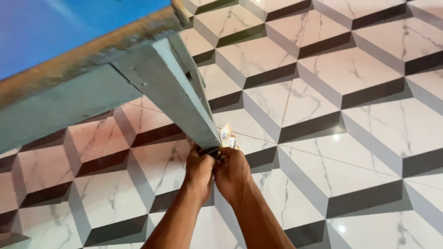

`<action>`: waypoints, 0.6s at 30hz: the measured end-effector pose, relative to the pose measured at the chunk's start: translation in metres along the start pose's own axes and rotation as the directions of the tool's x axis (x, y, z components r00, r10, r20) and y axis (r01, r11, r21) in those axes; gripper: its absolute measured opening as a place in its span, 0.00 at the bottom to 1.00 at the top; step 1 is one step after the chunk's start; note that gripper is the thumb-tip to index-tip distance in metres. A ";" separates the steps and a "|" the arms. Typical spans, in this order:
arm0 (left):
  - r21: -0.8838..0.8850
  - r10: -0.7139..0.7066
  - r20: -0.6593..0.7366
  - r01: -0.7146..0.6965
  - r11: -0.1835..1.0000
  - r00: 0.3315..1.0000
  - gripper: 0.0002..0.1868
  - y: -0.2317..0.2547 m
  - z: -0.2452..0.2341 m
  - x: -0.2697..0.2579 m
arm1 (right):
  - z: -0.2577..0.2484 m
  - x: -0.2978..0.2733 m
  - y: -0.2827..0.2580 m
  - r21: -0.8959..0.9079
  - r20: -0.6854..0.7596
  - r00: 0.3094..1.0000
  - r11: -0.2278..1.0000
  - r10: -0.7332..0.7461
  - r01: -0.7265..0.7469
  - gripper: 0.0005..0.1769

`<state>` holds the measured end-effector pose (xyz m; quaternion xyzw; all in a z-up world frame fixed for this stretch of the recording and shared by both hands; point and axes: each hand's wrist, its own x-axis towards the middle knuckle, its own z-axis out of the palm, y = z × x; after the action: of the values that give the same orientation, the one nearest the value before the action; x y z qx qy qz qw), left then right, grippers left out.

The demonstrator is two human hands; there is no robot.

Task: The person wipes a blue painted surface with a cloth, moving back and forth across the top and edges. A paint can is visible nearby. The person continues wiping different areas of the surface throughout the clip.

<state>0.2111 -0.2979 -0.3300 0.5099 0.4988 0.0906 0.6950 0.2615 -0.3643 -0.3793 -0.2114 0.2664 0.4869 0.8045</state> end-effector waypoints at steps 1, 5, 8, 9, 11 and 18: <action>-0.020 0.002 0.012 -0.001 1.000 1.000 0.31 0.005 0.001 -0.006 | -0.001 -0.007 0.000 -0.088 -0.013 0.997 0.993 -0.078 0.077 0.12; -0.200 0.047 0.067 -0.033 0.979 0.997 0.32 0.048 -0.011 -0.037 | 0.029 -0.040 0.008 -0.304 -0.095 0.954 0.921 -0.284 0.244 0.10; -0.272 0.090 0.148 -0.046 0.961 0.985 0.28 0.093 -0.025 -0.068 | 0.079 -0.075 0.007 -0.316 -0.113 0.927 0.898 -0.357 0.307 0.07; -0.242 0.151 0.120 -0.119 0.963 0.981 0.28 0.113 -0.033 -0.077 | 0.098 -0.088 0.008 -0.307 -0.099 0.920 0.891 -0.380 0.335 0.08; -0.196 0.236 0.083 -0.216 0.956 0.968 0.28 0.142 -0.044 -0.098 | 0.128 -0.114 0.006 -0.320 0.051 0.893 0.840 -0.446 0.438 0.07; 0.484 0.529 -0.191 -0.390 0.783 0.827 0.27 0.182 -0.108 -0.183 | 0.214 -0.163 0.011 -0.162 0.363 0.754 0.760 -0.547 0.630 0.03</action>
<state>0.1069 -0.2629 -0.0727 0.7344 0.4693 0.2290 0.4335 0.2365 -0.3398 -0.1124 -0.3195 -0.0073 0.2636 0.9102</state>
